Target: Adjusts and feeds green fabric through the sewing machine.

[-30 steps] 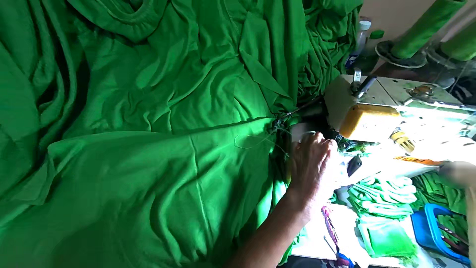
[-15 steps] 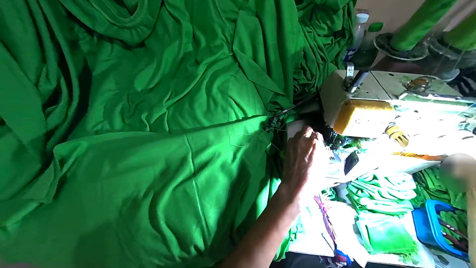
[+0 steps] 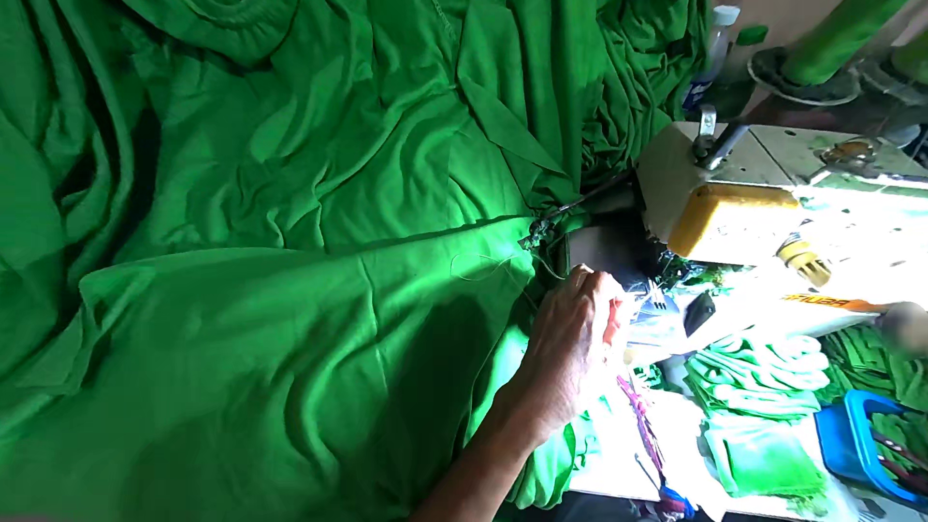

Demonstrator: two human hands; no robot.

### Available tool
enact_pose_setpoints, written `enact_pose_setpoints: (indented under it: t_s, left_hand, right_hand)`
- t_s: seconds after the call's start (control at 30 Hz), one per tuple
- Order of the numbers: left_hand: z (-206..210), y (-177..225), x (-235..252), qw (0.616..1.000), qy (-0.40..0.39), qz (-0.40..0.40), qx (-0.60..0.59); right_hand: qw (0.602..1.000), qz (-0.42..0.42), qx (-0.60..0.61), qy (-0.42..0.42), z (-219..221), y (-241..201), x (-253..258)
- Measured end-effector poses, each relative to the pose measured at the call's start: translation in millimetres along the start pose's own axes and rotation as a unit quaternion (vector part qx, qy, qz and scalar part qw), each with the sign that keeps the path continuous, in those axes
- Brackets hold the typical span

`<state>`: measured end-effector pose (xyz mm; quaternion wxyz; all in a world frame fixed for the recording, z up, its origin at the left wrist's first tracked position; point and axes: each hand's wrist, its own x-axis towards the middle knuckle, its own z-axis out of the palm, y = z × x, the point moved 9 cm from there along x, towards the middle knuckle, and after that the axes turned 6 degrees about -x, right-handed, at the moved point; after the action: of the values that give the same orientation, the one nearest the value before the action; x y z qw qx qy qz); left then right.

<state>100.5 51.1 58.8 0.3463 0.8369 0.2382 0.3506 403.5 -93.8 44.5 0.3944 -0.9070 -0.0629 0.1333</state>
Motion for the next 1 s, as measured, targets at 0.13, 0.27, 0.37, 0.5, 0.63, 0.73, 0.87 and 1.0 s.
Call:
enact_pose_setpoints:
  t_s: [0.13, 0.27, 0.37, 0.5, 0.63, 0.73, 0.87, 1.0]
  left_hand:
    - [-10, -1, -14, 1.000, 0.008, -0.013, -0.025]
    - [-14, -9, -21, 0.994, 0.031, 0.007, -0.104]
    - [-17, -14, -26, 0.985, 0.038, -0.023, -0.164]
    - [-20, -22, -30, 0.969, 0.054, -0.056, -0.235]
    - [-29, -30, -23, 0.976, 0.102, -0.092, -0.170]
    - [-46, -25, -11, 0.983, 0.166, -0.062, 0.050]
    - [-51, -1, -3, 0.981, 0.140, -0.079, 0.111]
    - [-22, 12, 0, 0.981, 0.131, 0.085, 0.112]
  right_hand:
    - [0.999, 0.021, 0.046, 0.021, 3, 35, 64]
    - [0.982, -0.143, 0.117, -0.027, 3, 86, 154]
    - [0.991, -0.026, 0.129, 0.012, 5, 75, 125]
    - [0.992, -0.040, 0.104, -0.058, 7, 55, 92]
    - [0.976, -0.158, 0.131, -0.079, -11, 59, 86]
    - [0.978, -0.178, 0.109, 0.024, -30, 48, 19]
    - [0.943, -0.308, 0.066, 0.109, -36, 49, -48]
    - [0.906, -0.398, 0.046, 0.135, -36, 48, -82]
